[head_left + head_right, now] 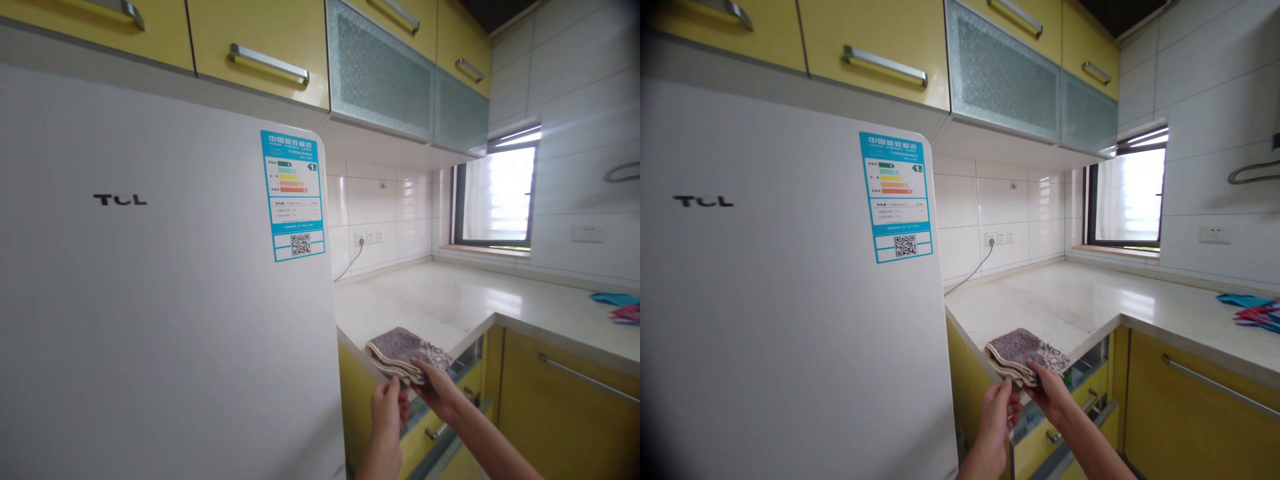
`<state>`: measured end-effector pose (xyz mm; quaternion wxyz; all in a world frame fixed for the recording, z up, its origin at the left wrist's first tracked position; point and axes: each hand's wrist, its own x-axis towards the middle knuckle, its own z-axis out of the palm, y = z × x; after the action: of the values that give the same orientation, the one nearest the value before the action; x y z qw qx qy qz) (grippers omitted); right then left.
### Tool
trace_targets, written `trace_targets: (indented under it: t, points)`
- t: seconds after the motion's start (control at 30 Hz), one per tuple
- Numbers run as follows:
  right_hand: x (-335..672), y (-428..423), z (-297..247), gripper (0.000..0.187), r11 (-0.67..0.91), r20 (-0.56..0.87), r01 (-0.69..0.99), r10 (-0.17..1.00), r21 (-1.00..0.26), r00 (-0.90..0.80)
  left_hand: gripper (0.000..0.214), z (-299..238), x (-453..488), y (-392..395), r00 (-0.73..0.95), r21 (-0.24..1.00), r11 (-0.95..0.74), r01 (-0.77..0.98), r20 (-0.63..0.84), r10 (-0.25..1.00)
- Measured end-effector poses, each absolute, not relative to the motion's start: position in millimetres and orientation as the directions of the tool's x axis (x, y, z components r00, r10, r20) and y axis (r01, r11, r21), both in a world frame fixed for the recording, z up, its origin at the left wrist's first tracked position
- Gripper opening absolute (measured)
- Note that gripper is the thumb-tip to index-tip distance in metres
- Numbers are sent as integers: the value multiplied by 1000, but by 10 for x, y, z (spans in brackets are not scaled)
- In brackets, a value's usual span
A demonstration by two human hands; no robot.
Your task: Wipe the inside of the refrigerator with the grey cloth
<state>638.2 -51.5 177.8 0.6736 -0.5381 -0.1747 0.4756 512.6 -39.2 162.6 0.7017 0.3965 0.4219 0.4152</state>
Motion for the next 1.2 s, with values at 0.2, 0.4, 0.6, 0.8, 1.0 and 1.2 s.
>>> trace_targets:
  t: [0.2, 0.4, 0.6, 0.8, 1.0, 1.2]
  points:
    - [6400, -317, 1918, 28, -199, -271, -202, 851, -959, 450, 13, 1676, 4969, -382, 212, 989, 137, -62, -121, 970]
    - [6803, -702, 1963, 54, -385, -147, 375, 836, -843, 529, 30, 1811, 4703, -499, 163, 943, -263, 206, 232, 959]
    - [6681, -827, 1984, 44, 63, 465, 952, 881, -298, 87, 46, 2020, 4736, -526, 379, 761, -526, 379, 391, 839]
    - [6466, -757, 2121, 40, 244, 352, 958, 919, -152, -179, 45, 2010, 4741, -426, 429, 748, -533, 394, 363, 827]
    - [6505, -679, 2205, 31, 171, 331, 965, 938, -197, -98, 47, 1887, 4653, -455, 515, 715, -580, 390, 353, 781]
    - [6390, -563, 2217, 33, 67, 461, 943, 882, -326, 97, 46, 1831, 4663, -475, 533, 678, -605, 418, 356, 767]
